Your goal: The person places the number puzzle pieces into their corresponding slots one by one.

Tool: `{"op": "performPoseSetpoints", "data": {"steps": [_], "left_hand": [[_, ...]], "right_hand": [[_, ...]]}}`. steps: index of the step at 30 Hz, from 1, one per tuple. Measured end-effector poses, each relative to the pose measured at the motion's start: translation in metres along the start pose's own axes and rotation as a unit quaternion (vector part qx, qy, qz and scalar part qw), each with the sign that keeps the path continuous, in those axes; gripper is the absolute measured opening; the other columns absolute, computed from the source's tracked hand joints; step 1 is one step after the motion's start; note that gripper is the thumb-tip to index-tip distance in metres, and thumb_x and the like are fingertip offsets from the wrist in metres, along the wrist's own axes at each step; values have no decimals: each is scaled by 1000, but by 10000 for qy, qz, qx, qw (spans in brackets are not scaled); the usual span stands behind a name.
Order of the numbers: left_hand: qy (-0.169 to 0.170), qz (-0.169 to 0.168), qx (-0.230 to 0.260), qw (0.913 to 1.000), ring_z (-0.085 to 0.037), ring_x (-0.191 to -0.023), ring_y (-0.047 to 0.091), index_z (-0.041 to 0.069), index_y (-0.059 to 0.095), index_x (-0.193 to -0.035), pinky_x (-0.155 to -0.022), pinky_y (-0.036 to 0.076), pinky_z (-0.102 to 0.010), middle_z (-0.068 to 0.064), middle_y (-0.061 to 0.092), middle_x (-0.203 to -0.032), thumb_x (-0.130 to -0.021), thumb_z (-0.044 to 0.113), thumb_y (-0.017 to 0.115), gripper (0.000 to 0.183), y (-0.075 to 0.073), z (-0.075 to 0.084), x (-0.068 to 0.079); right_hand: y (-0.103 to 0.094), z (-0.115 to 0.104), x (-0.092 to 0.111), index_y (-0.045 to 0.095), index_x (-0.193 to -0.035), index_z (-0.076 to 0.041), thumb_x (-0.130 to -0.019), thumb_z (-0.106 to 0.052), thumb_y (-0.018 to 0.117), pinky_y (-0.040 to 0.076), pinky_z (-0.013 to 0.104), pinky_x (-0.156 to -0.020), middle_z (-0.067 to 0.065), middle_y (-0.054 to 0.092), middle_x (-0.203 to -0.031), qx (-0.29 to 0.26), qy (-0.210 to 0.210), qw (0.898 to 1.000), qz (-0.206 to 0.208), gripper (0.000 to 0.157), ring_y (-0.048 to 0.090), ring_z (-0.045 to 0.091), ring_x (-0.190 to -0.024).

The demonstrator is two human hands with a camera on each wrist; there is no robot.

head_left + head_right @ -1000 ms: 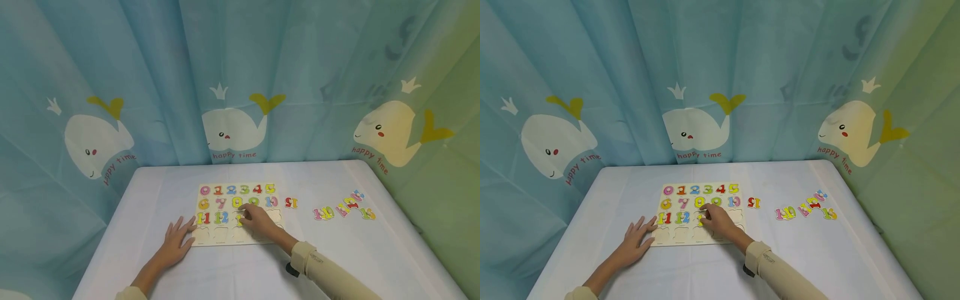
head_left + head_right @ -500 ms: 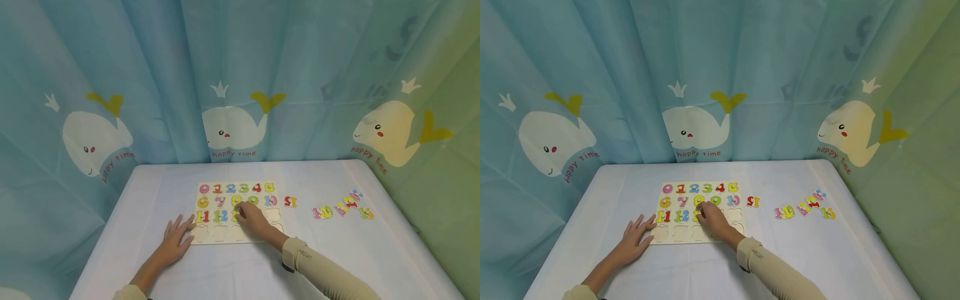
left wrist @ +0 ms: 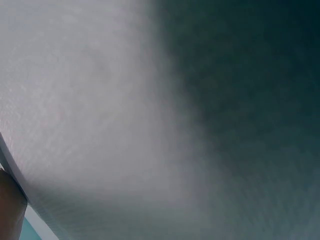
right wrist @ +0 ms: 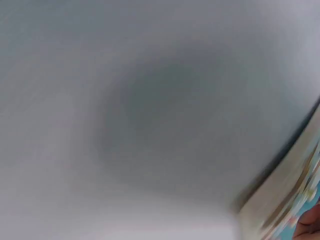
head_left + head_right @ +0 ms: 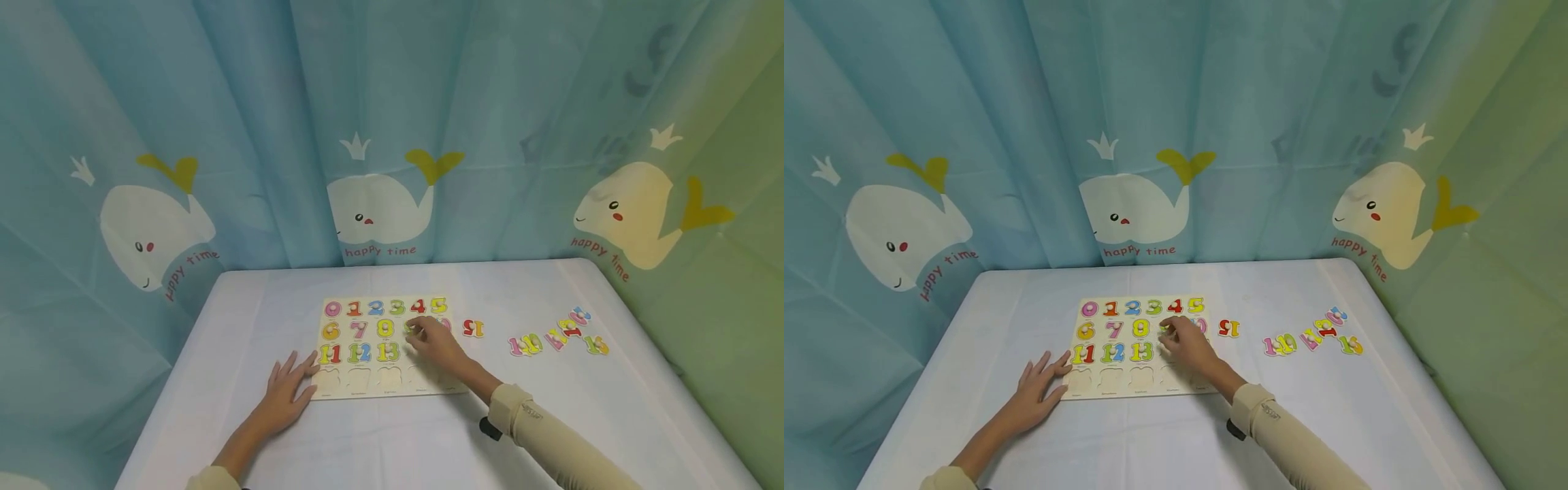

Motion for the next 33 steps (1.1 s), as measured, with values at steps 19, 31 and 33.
{"op": "performPoseSetpoints", "data": {"steps": [19,31,33], "left_hand": [[-109,-30,-51,9999,-43,-136,18,7,52,-132,-107,1,-61,-8,46,-141,-89,15,62,45,0,-1,0],[-17,-37,48,10000,-45,-135,18,5,45,-138,-106,0,-63,-8,57,-129,-89,15,62,53,4,-2,-1],[-18,8,26,10000,-45,-135,18,5,46,-138,-106,0,-63,-8,57,-129,-88,15,62,53,2,-2,-1]], "right_hand": [[-123,94,32,57,-116,3,-91,2,53,48,43,-75,16,58,-99,790,687,9900,946,24,55,27,-87],[-181,128,60,59,-111,8,-90,1,57,47,40,-70,16,61,-92,922,522,9894,994,22,58,32,-85],[-183,131,66,60,-110,6,-89,0,60,47,34,-68,11,62,-90,825,486,9925,759,22,57,29,-84]]}}
Point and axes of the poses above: each hand's wrist, its own x-axis away from the middle knuckle, its own y-axis out of the palm, z = x × y, the point moved 6 cm from there along -x, towards the middle knuckle
